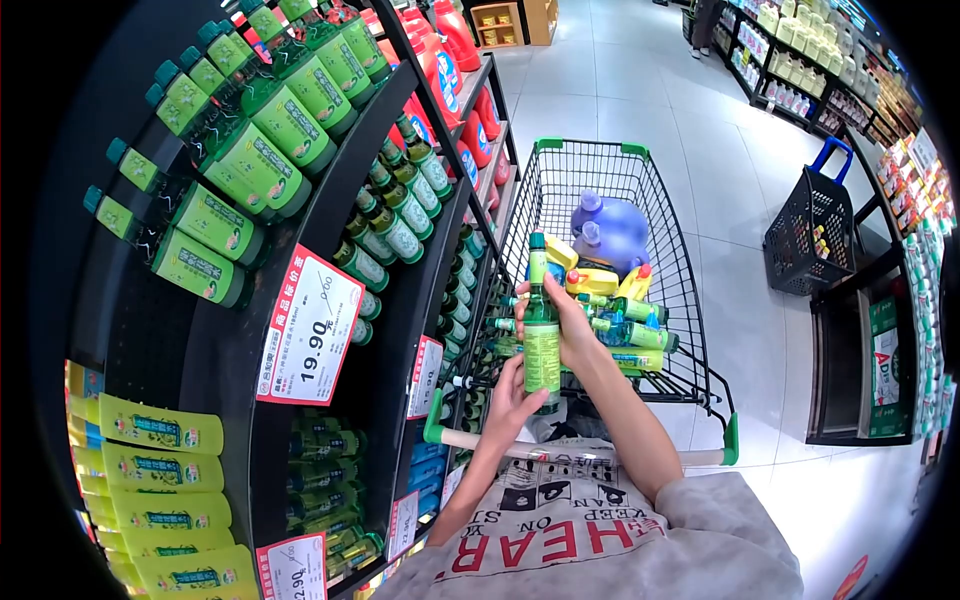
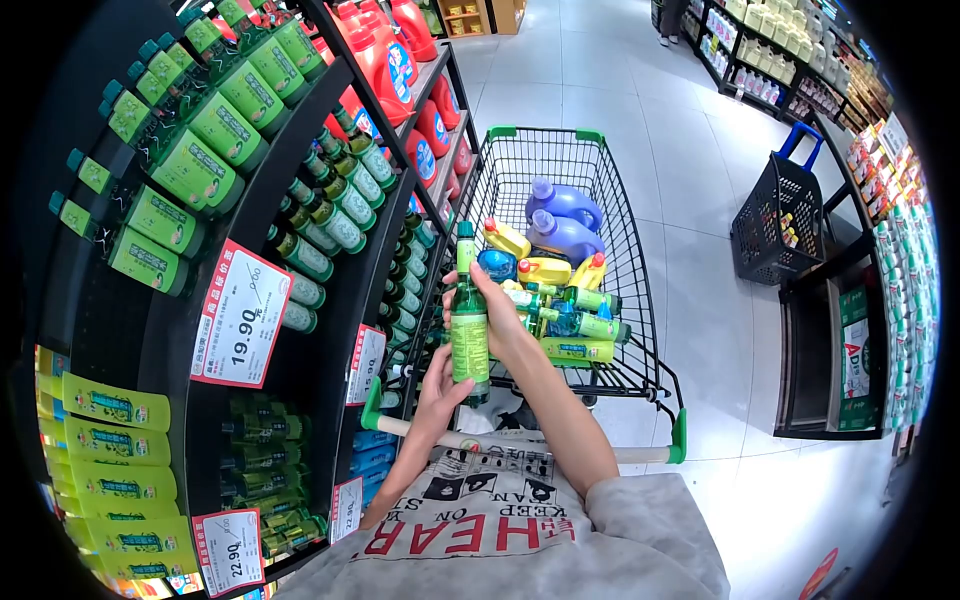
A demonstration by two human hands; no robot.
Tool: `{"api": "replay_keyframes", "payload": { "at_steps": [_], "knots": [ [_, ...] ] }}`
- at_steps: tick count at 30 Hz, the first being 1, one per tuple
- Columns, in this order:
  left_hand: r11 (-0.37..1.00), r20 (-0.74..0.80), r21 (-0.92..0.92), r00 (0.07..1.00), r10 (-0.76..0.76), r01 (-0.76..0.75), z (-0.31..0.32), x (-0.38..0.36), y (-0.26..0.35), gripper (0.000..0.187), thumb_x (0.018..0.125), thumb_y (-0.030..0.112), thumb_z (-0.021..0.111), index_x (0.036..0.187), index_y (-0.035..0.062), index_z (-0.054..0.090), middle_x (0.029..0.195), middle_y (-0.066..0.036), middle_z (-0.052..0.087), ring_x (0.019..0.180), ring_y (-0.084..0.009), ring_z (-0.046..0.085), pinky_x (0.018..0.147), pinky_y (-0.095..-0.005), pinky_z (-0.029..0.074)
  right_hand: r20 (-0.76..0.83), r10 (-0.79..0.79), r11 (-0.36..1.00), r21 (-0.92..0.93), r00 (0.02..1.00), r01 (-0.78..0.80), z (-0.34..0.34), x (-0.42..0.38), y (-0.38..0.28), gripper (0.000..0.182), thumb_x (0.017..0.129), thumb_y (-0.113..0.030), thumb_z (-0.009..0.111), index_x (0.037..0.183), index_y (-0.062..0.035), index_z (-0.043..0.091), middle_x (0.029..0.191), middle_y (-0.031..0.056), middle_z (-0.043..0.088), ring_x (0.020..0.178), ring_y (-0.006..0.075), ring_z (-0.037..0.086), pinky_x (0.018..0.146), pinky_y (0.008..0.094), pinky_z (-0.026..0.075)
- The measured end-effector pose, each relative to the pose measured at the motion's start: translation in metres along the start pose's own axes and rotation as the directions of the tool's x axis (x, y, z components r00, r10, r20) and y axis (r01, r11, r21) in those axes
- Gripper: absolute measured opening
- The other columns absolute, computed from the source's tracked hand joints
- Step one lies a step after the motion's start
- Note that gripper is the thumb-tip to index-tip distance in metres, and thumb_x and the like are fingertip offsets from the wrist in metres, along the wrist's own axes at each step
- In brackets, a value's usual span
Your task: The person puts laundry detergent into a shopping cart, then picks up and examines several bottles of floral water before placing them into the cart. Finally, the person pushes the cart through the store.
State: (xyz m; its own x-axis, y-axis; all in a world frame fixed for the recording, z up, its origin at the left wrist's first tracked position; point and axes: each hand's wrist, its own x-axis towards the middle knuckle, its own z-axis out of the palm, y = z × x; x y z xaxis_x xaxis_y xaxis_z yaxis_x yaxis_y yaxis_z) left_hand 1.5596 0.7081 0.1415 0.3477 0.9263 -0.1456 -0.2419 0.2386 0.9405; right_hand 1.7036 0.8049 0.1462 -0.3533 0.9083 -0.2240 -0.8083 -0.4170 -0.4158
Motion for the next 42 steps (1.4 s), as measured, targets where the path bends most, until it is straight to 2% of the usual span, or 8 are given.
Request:
{"api": "replay_keyframes", "payload": {
  "at_steps": [12, 19, 24, 27, 29, 30, 32, 42],
  "knots": [
    [0.997, 0.004, -0.032, 0.997, -0.075, 0.075, -0.006, -0.003, -0.008, 0.057, 0.087, 0.008, 0.062, 0.137, -0.0012, 0.035, 0.127, -0.011, 0.051, 0.117, -0.0175, 0.051, 0.102, -0.0316, 0.037, 0.024, -0.024, 0.999, -0.042, 0.999, 0.025, -0.001, -0.002, 0.0, 0.042, 0.098, -0.044, 0.048, 0.106, -0.0035, 0.054, 0.083, 0.0089, 0.064, 0.07, 0.0186, 0.064, 0.064, 0.0336, 0.055],
    [0.913, -0.073, 0.397, 0.995, -0.066, 0.089, -0.004, -0.003, -0.01, 0.052, 0.087, 0.002, 0.063, 0.135, -0.0011, 0.044, 0.117, -0.014, 0.061, 0.093, -0.0149, 0.064, 0.08, -0.0265, 0.051, 0.064, -0.268, 0.917, -0.288, 0.961, 0.275, -0.019, -0.004, -0.038, 0.04, 0.098, -0.041, 0.049, 0.108, -0.0018, 0.055, 0.09, 0.0075, 0.064, 0.082, 0.0172, 0.063, 0.076, 0.0312, 0.052],
    [0.863, -0.018, 0.489, 0.991, -0.134, 0.125, -0.006, -0.001, -0.009, 0.037, 0.089, 0.0, 0.062, 0.125, -0.0015, 0.054, 0.105, -0.011, 0.065, 0.092, -0.0129, 0.063, 0.081, -0.0251, 0.051, 0.136, -0.325, 0.476, -0.831, 0.936, 0.287, -0.06, -0.008, -0.099, 0.033, 0.099, -0.032, 0.051, 0.114, -0.003, 0.056, 0.1, 0.0034, 0.061, 0.096, 0.013, 0.058, 0.089, 0.0289, 0.045],
    [0.86, -0.002, 0.489, 0.987, -0.163, 0.143, -0.009, 0.001, -0.009, 0.037, 0.089, 0.001, 0.061, 0.126, -0.0014, 0.053, 0.106, -0.011, 0.064, 0.094, -0.0136, 0.064, 0.081, -0.0252, 0.051, 0.089, -0.326, 0.324, -0.925, 0.941, 0.199, -0.101, -0.003, -0.109, 0.029, 0.095, -0.023, 0.056, 0.113, -0.0003, 0.058, 0.104, 0.0067, 0.062, 0.097, 0.0144, 0.057, 0.086, 0.0298, 0.045],
    [0.881, -0.029, 0.43, 0.978, -0.207, 0.199, -0.01, 0.002, -0.01, 0.037, 0.09, 0.001, 0.06, 0.126, -0.0011, 0.052, 0.105, -0.01, 0.064, 0.095, -0.0146, 0.065, 0.081, -0.0254, 0.051, 0.189, -0.345, -0.024, -0.981, 0.919, 0.193, -0.142, 0.004, -0.108, 0.035, 0.091, -0.023, 0.062, 0.116, 0.0006, 0.057, 0.107, 0.0123, 0.06, 0.099, 0.0233, 0.057, 0.086, 0.0337, 0.045],
    [0.881, -0.032, 0.429, 0.978, -0.208, 0.201, -0.011, 0.002, -0.01, 0.037, 0.09, 0.001, 0.06, 0.126, -0.0011, 0.052, 0.105, -0.01, 0.064, 0.095, -0.0146, 0.065, 0.081, -0.0254, 0.051, 0.19, -0.342, -0.023, -0.981, 0.921, 0.193, -0.16, 0.006, -0.108, 0.035, 0.091, -0.023, 0.062, 0.116, 0.0006, 0.057, 0.107, 0.0123, 0.06, 0.099, 0.0233, 0.057, 0.086, 0.0337, 0.045],
    [0.889, -0.05, 0.38, 0.966, -0.254, 0.253, -0.011, 0.003, -0.009, 0.037, 0.091, 0.002, 0.058, 0.126, -0.0009, 0.052, 0.106, -0.01, 0.064, 0.095, -0.0156, 0.065, 0.081, -0.0254, 0.05, 0.177, -0.245, -0.273, -0.956, 0.953, 0.108, -0.192, 0.01, -0.104, 0.037, 0.088, -0.024, 0.065, 0.117, -0.0008, 0.057, 0.104, 0.016, 0.057, 0.101, 0.0312, 0.055, 0.087, 0.0384, 0.044],
    [0.92, -0.074, 0.272, 0.959, -0.273, 0.283, -0.014, 0.004, -0.013, 0.033, 0.092, 0.005, 0.059, 0.124, -0.0022, 0.053, 0.104, -0.01, 0.066, 0.091, -0.0138, 0.067, 0.08, -0.0247, 0.051, 0.09, -0.204, -0.374, -0.927, 0.975, 0.007, -0.238, 0.018, -0.077, 0.036, 0.084, -0.028, 0.069, 0.11, -0.0059, 0.061, 0.101, 0.0175, 0.059, 0.098, 0.0389, 0.057, 0.082, 0.0446, 0.046]
  ]
}}
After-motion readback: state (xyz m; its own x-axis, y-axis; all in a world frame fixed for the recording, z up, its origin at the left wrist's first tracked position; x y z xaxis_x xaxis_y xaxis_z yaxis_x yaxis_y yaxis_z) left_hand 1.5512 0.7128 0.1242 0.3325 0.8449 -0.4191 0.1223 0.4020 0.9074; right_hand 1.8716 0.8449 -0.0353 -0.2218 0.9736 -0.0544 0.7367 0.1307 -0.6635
